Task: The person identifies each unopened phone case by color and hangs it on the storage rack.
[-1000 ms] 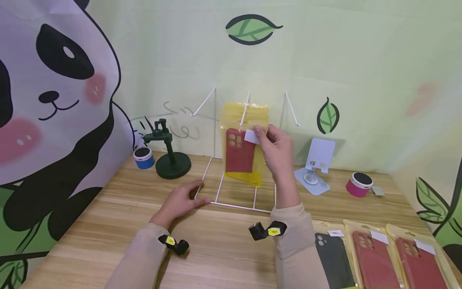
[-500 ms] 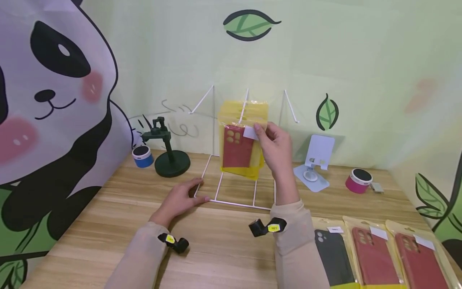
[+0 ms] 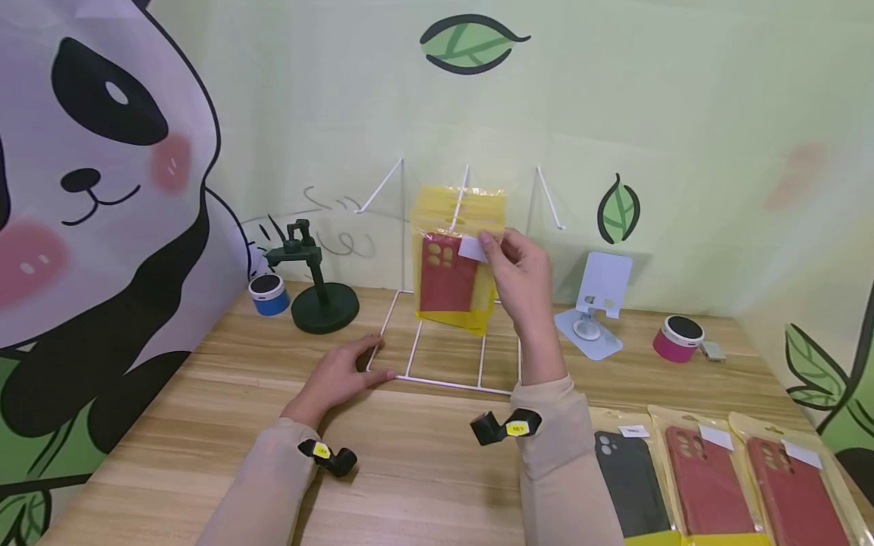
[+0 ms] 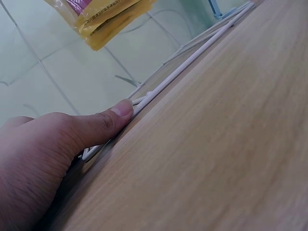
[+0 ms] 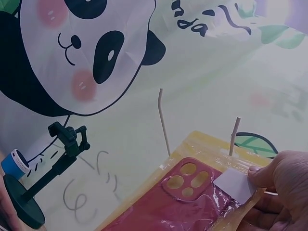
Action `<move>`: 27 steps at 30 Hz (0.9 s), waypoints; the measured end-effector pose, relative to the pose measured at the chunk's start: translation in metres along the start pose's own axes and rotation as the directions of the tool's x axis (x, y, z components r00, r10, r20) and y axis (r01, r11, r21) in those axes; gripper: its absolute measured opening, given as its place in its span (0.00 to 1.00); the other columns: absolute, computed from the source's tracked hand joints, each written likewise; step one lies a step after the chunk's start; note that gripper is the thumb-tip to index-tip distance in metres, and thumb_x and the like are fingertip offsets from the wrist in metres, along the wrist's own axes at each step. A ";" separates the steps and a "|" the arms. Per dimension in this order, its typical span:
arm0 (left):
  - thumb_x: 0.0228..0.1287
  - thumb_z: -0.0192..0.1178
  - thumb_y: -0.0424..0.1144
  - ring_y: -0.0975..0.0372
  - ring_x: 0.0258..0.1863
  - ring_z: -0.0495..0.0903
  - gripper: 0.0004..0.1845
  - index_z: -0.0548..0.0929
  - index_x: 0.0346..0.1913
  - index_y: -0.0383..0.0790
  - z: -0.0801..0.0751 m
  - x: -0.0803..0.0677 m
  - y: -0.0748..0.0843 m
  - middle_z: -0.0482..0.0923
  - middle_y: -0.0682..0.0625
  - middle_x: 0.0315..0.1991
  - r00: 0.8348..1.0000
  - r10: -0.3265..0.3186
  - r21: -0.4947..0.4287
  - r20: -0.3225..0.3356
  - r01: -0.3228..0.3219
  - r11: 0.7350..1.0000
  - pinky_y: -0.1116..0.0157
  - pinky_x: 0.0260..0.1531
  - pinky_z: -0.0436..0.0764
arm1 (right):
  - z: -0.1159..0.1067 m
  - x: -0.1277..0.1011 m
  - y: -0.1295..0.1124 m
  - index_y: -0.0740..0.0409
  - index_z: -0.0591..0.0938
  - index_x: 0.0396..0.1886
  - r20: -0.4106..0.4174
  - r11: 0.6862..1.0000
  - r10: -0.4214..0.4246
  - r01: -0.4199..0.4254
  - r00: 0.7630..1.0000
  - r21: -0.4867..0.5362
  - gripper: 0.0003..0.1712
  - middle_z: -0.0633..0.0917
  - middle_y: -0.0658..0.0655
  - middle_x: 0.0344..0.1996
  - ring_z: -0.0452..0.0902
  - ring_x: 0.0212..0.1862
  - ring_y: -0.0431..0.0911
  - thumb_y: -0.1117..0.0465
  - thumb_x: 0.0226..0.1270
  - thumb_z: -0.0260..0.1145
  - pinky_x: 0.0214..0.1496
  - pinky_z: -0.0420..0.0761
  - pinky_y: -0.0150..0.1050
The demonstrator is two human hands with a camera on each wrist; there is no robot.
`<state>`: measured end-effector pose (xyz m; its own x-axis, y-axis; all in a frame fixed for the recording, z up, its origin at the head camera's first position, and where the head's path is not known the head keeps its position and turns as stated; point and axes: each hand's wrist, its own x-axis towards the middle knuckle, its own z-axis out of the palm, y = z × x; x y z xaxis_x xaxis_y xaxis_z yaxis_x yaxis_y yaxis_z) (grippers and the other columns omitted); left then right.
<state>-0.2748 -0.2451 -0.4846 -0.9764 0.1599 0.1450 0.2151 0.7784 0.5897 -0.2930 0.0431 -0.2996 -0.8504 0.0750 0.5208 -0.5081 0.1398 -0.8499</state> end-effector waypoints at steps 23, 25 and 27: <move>0.57 0.67 0.66 0.49 0.72 0.66 0.42 0.74 0.71 0.48 0.000 0.000 0.000 0.69 0.46 0.72 1.000 0.007 0.008 -0.005 -0.007 1.000 0.46 0.70 0.64 | -0.017 0.002 0.000 0.61 0.87 0.45 0.149 0.999 0.045 -0.042 0.988 -0.019 0.16 0.89 0.57 0.40 0.81 0.42 0.43 0.52 0.69 0.70 0.46 0.78 0.36; 0.57 0.68 0.66 0.49 0.72 0.66 0.42 0.75 0.71 0.48 0.000 0.000 0.001 0.69 0.46 0.72 1.000 0.008 0.005 -0.007 -0.008 1.000 0.46 0.70 0.64 | -0.019 0.002 0.001 0.60 0.87 0.47 0.151 0.999 0.050 -0.047 0.987 -0.024 0.17 0.89 0.57 0.41 0.82 0.43 0.43 0.51 0.69 0.71 0.48 0.79 0.37; 0.57 0.68 0.66 0.49 0.72 0.66 0.42 0.75 0.71 0.48 0.000 0.000 0.001 0.69 0.46 0.72 1.000 0.012 0.006 -0.006 -0.012 1.000 0.46 0.70 0.64 | -0.020 0.002 0.001 0.60 0.87 0.48 0.160 0.998 0.050 -0.046 0.986 -0.030 0.18 0.89 0.57 0.43 0.83 0.44 0.43 0.51 0.69 0.70 0.48 0.80 0.37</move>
<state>-0.2743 -0.2444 -0.4842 -0.9737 0.1651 0.1569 0.2263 0.7804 0.5829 -0.2929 0.0632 -0.2981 -0.8858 -0.0773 0.4575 -0.4639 0.1658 -0.8702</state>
